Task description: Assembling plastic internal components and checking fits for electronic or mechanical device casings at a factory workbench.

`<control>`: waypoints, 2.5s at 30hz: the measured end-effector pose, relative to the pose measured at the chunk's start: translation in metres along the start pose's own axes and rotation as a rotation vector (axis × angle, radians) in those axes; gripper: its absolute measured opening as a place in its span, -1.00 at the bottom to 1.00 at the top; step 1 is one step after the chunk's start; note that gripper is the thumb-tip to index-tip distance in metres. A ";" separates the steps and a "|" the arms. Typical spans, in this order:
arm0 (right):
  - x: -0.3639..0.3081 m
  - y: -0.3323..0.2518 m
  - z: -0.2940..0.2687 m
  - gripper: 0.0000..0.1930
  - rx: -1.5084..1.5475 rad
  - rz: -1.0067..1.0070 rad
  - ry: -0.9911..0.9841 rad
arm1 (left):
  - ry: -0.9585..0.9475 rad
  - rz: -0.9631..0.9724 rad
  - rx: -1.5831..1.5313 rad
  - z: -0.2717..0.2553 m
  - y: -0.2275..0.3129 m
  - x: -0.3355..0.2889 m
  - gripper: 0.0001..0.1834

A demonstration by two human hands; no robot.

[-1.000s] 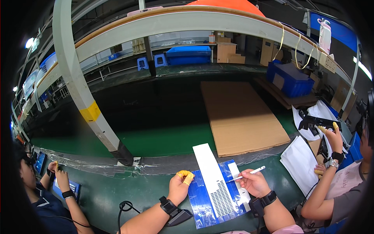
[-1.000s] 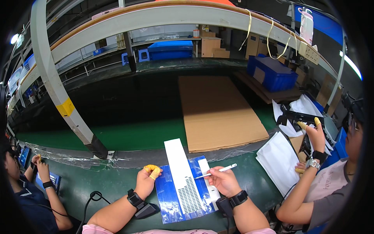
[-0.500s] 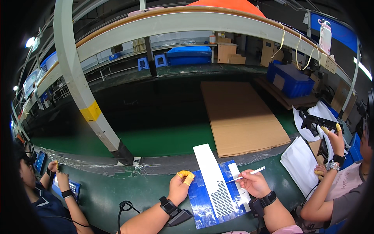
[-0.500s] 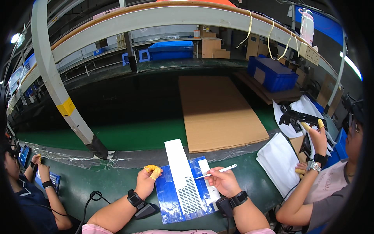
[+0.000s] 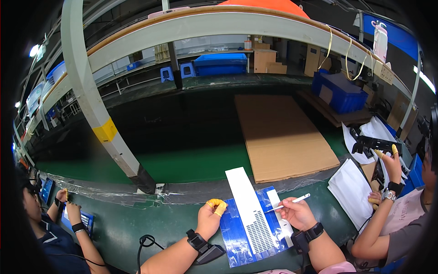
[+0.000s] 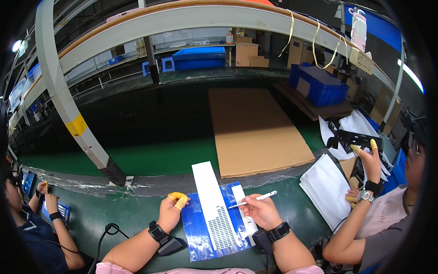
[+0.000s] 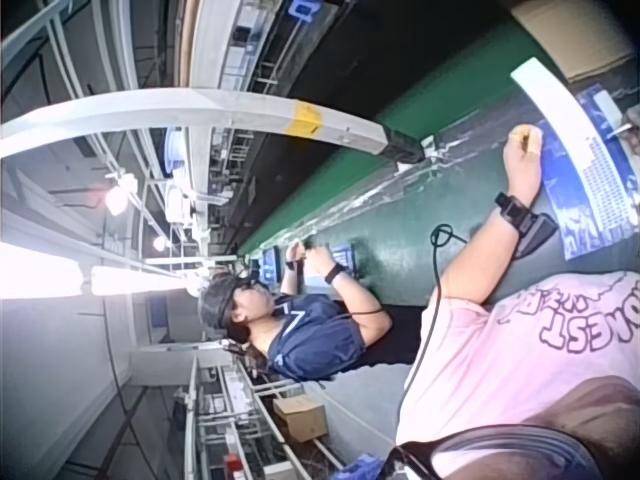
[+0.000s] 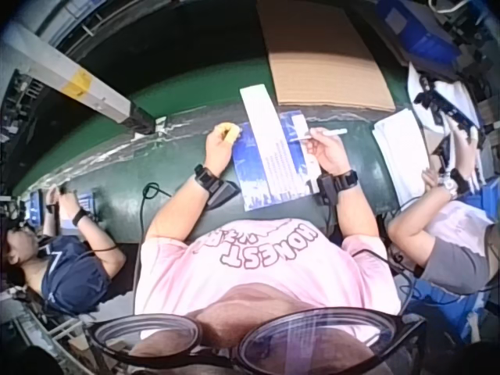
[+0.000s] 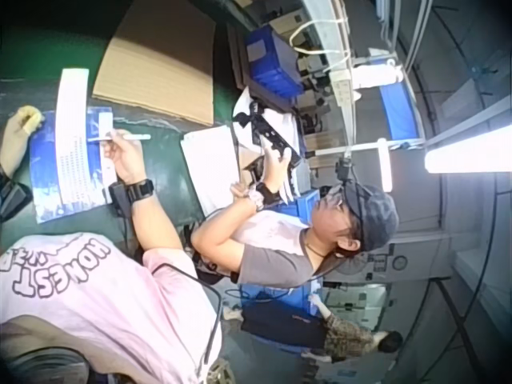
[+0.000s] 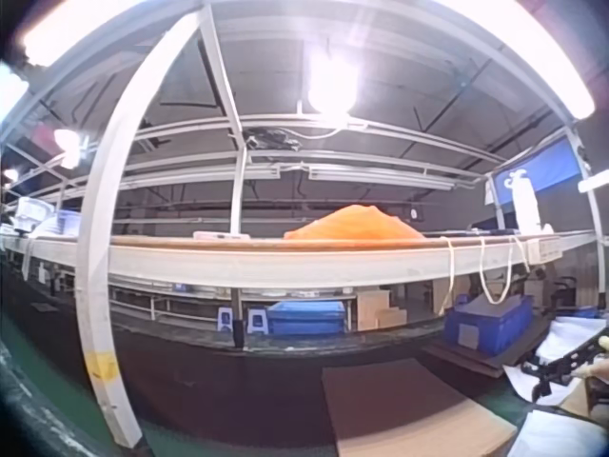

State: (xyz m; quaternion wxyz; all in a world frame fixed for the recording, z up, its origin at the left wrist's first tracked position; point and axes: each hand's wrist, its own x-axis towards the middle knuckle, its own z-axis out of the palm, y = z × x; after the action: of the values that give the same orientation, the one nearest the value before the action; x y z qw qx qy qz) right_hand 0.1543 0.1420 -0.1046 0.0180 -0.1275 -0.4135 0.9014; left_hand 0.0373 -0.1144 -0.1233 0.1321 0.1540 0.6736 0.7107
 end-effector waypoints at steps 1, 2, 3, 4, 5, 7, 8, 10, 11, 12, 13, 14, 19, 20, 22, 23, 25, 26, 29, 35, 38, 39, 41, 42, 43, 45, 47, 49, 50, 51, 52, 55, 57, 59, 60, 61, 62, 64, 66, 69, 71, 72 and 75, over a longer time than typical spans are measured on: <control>0.000 0.000 0.000 -0.87 0.001 -0.002 -0.003 | 0.008 0.000 -0.006 0.000 0.000 0.000 -0.87; 0.000 0.000 0.000 -0.87 0.001 -0.002 -0.001 | 0.015 0.000 -0.012 0.000 -0.001 0.001 -0.87; 0.001 0.000 -0.001 -0.87 0.002 -0.003 -0.004 | 0.014 -0.001 -0.012 0.001 0.000 0.001 -0.87; 0.001 0.000 -0.001 -0.87 0.004 -0.005 -0.007 | 0.009 0.000 -0.006 0.001 0.001 0.001 -0.87; 0.001 0.000 -0.001 -0.87 0.005 -0.004 -0.006 | 0.004 0.000 0.001 0.001 0.002 0.001 -0.87; 0.001 0.000 -0.001 -0.89 0.015 -0.005 -0.001 | 0.005 0.002 -0.001 0.001 0.001 0.002 -0.87; 0.001 0.000 -0.001 -0.89 0.015 -0.008 0.000 | 0.005 0.006 -0.003 0.001 0.001 0.002 -0.87; 0.001 0.000 -0.001 -0.90 0.032 -0.006 0.023 | 0.004 0.003 0.000 0.001 0.001 0.000 -0.87; 0.001 0.000 0.000 -0.90 0.031 -0.013 0.020 | 0.006 0.004 0.003 0.001 0.001 0.000 -0.88; 0.000 0.001 0.000 -0.90 0.034 -0.011 0.031 | 0.003 0.012 0.003 0.000 0.000 0.001 -0.88; 0.000 0.001 0.001 -0.91 0.037 -0.010 0.043 | 0.015 0.011 0.009 0.000 -0.002 0.000 -0.88; -0.001 0.001 0.000 -0.91 0.036 -0.017 0.042 | 0.025 0.008 0.014 0.000 -0.003 0.000 -0.88; -0.001 0.001 0.000 -0.90 0.029 0.004 0.028 | 0.029 0.007 -0.020 0.001 -0.001 0.000 -0.89; -0.001 0.001 -0.001 -0.90 0.024 0.003 0.027 | 0.029 0.004 -0.029 0.001 -0.001 0.000 -0.90; -0.001 0.002 0.001 -0.90 0.026 -0.005 0.038 | 0.030 0.000 -0.038 0.000 -0.002 0.000 -0.90; 0.000 0.001 0.001 -0.90 0.028 -0.015 0.046 | 0.028 -0.001 -0.028 0.000 -0.002 0.001 -0.90; 0.001 0.000 -0.001 -0.90 0.025 -0.005 0.034 | 0.026 -0.002 -0.017 0.000 -0.001 0.002 -0.91; 0.000 0.000 -0.002 -0.90 0.024 0.007 0.023 | 0.026 -0.009 -0.018 0.001 0.001 0.002 -0.90; 0.000 0.000 0.000 -0.86 -0.010 -0.001 0.024 | 0.029 -0.018 -0.025 0.002 0.002 0.000 -0.89; -0.002 -0.002 -0.002 -0.89 0.020 -0.003 0.056 | 0.019 -0.009 -0.040 0.004 0.002 0.001 -0.89; -0.001 0.002 -0.004 -0.88 0.010 0.024 0.027 | 0.009 0.022 -0.035 -0.002 -0.002 0.000 -0.89; 0.001 0.003 -0.005 -0.87 0.002 0.034 0.021 | 0.004 0.006 -0.042 -0.004 -0.003 -0.001 -0.89; 0.003 0.004 -0.006 -0.87 0.010 0.026 0.011 | -0.004 0.013 -0.066 -0.003 -0.002 -0.001 -0.90; 0.002 0.004 -0.006 -0.87 0.002 0.028 0.010 | -0.001 0.016 -0.086 -0.003 -0.002 -0.001 -0.90; 0.001 0.002 -0.004 -0.87 -0.010 0.016 0.020 | -0.003 0.040 -0.083 -0.003 -0.002 0.000 -0.90; 0.001 0.002 -0.005 -0.86 -0.007 0.011 0.011 | -0.004 0.048 -0.060 -0.001 -0.001 0.001 -0.91; 0.000 0.000 -0.006 -0.87 -0.021 0.010 0.016 | -0.005 0.054 -0.041 0.000 -0.001 0.001 -0.91; 0.001 0.002 -0.006 -0.87 -0.014 0.017 0.025 | -0.003 0.011 -0.058 -0.001 -0.002 0.001 -0.92; 0.001 0.003 -0.006 -0.87 -0.003 0.024 0.024 | -0.003 0.011 -0.056 -0.001 -0.001 0.001 -0.92; 0.001 0.003 -0.006 -0.87 -0.005 0.018 0.020 | -0.005 0.017 -0.064 -0.001 -0.001 0.000 -0.92; 0.000 0.003 -0.006 -0.87 -0.004 0.019 0.019 | -0.006 0.023 -0.074 -0.001 -0.001 -0.001 -0.92; 0.000 0.002 -0.003 -0.87 -0.004 0.014 0.017 | -0.012 0.048 -0.040 0.000 0.001 -0.001 -0.93; 0.000 0.002 -0.002 -0.87 -0.014 0.008 0.011 | 0.002 0.036 -0.045 -0.001 0.001 -0.003 -0.92; 0.000 0.003 -0.004 -0.87 -0.017 0.013 0.013 | 0.017 0.021 -0.048 0.002 0.008 -0.009 -0.90; 0.001 0.002 -0.005 -0.86 -0.021 0.012 0.013 | -0.010 0.027 -0.156 0.007 0.020 -0.015 -0.89; 0.001 0.002 -0.006 -0.86 0.004 0.015 0.014 | -0.038 0.033 -0.262 0.013 0.033 -0.018 -0.87; 0.002 0.002 -0.005 -0.86 0.009 0.016 0.012 | -0.037 0.033 -0.256 0.017 0.045 -0.017 -0.87; 0.001 0.002 -0.008 -0.86 0.037 0.014 0.021 | -0.121 0.108 -0.152 0.031 0.069 -0.006 -0.84; 0.001 0.004 -0.013 -0.87 0.020 0.012 0.031 | -0.179 0.134 0.014 0.051 0.082 0.032 -0.82; -0.002 -0.003 -0.008 -0.88 0.060 -0.058 0.049 | -0.099 0.274 0.376 0.085 0.056 0.123 -0.69; -0.009 -0.013 0.004 -0.89 0.142 -0.158 0.088 | -0.001 0.281 0.614 0.098 0.048 0.172 -0.60; -0.012 -0.018 0.004 -0.89 0.140 -0.161 0.086 | 0.029 0.294 0.741 0.109 0.047 0.189 -0.55; -0.024 -0.029 -0.002 -0.88 0.236 -0.271 0.033 | 0.016 -0.012 1.081 0.167 0.065 0.201 -0.44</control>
State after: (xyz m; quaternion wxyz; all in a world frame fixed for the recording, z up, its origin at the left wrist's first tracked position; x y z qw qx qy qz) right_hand 0.1754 0.1597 -0.0787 0.1607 -0.0822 -0.3180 0.9308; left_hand -0.0798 0.1148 -0.0428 0.0329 0.1905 0.9452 0.2630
